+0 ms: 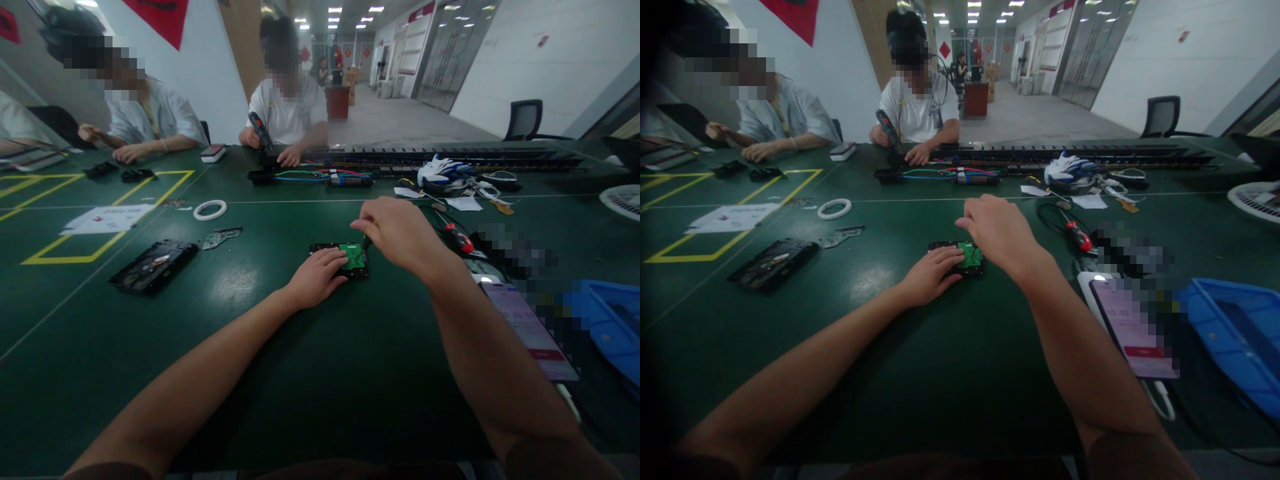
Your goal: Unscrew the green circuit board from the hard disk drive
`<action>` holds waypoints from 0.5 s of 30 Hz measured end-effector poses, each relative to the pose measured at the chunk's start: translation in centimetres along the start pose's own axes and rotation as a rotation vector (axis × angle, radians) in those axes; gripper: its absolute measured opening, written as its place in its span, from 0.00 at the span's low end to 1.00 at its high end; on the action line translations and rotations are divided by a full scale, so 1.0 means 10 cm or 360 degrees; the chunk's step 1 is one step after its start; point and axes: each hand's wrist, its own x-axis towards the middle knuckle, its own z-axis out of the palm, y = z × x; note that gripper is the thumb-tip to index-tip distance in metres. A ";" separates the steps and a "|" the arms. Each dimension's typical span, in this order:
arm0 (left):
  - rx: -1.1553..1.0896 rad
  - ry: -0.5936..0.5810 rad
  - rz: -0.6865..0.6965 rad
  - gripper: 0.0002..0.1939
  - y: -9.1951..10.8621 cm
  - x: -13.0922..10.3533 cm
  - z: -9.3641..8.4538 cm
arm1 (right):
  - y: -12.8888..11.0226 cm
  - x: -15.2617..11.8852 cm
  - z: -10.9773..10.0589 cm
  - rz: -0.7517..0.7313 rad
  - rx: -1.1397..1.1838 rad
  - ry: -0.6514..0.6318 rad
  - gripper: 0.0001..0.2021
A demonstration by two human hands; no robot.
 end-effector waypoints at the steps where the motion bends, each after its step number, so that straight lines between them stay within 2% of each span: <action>1: 0.0002 -0.0001 0.0001 0.23 0.00 0.00 0.00 | 0.01 0.00 -0.01 -0.0015 0.0004 -0.0021 0.11; 5: 0.0032 -0.0007 0.0001 0.23 -0.01 -0.01 0.01 | 0.06 -0.03 -0.06 -0.0092 0.0026 -0.0071 0.07; 10: 0.0072 -0.0021 0.0006 0.22 -0.03 -0.02 0.03 | 0.08 -0.06 -0.14 -0.0144 0.0122 -0.0149 0.15; 15: 0.0069 -0.0025 0.0010 0.23 -0.02 -0.01 0.01 | 0.08 -0.05 -0.15 -0.0083 0.0170 -0.0162 0.09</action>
